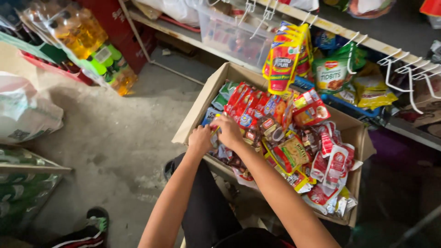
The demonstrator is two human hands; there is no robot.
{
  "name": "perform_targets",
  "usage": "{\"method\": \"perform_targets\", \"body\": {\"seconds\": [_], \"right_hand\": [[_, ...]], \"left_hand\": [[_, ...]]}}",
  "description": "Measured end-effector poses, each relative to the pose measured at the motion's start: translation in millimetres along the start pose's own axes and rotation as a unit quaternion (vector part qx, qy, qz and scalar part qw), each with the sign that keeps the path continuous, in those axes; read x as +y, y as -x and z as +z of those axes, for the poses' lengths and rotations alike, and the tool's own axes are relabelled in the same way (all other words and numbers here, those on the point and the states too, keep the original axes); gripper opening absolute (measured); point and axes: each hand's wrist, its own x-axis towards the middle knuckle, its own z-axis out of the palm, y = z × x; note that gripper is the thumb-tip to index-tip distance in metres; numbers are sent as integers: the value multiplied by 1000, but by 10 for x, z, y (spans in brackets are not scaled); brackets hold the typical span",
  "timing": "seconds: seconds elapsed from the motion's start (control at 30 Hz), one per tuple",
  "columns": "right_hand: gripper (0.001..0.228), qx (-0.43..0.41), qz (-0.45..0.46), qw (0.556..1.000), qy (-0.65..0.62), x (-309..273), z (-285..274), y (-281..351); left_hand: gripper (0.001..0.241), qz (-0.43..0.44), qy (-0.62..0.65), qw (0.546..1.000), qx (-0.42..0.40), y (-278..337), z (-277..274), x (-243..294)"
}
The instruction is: Organizes and hangs various food and snack packets onto display racks in a store.
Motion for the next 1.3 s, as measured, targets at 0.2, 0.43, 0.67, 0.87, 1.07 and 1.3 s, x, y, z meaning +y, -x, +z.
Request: {"method": "perform_targets", "body": {"seconds": [0.2, 0.43, 0.67, 0.87, 1.07, 1.3], "right_hand": [[30, -58, 5, 997, 55, -264, 126, 94], [14, 11, 19, 1000, 4, -154, -24, 24], [15, 10, 165, 963, -213, 158, -182, 7], [24, 59, 175, 931, -314, 401, -422, 64], [25, 164, 177, 918, -315, 414, -1129, -75], [24, 258, 150, 922, -246, 637, -1943, -393]], "left_hand": [[11, -15, 20, 1000, -1, 140, -27, -215], [14, 79, 189, 965, 166, 237, -275, -170], [22, 8, 529, 838, 135, -4, -62, -143], [18, 46, 739, 669, 65, -345, 5, 270], [15, 87, 711, 697, 23, -778, -272, 885], [16, 115, 650, 750, 44, -1232, -728, 1715]]}}
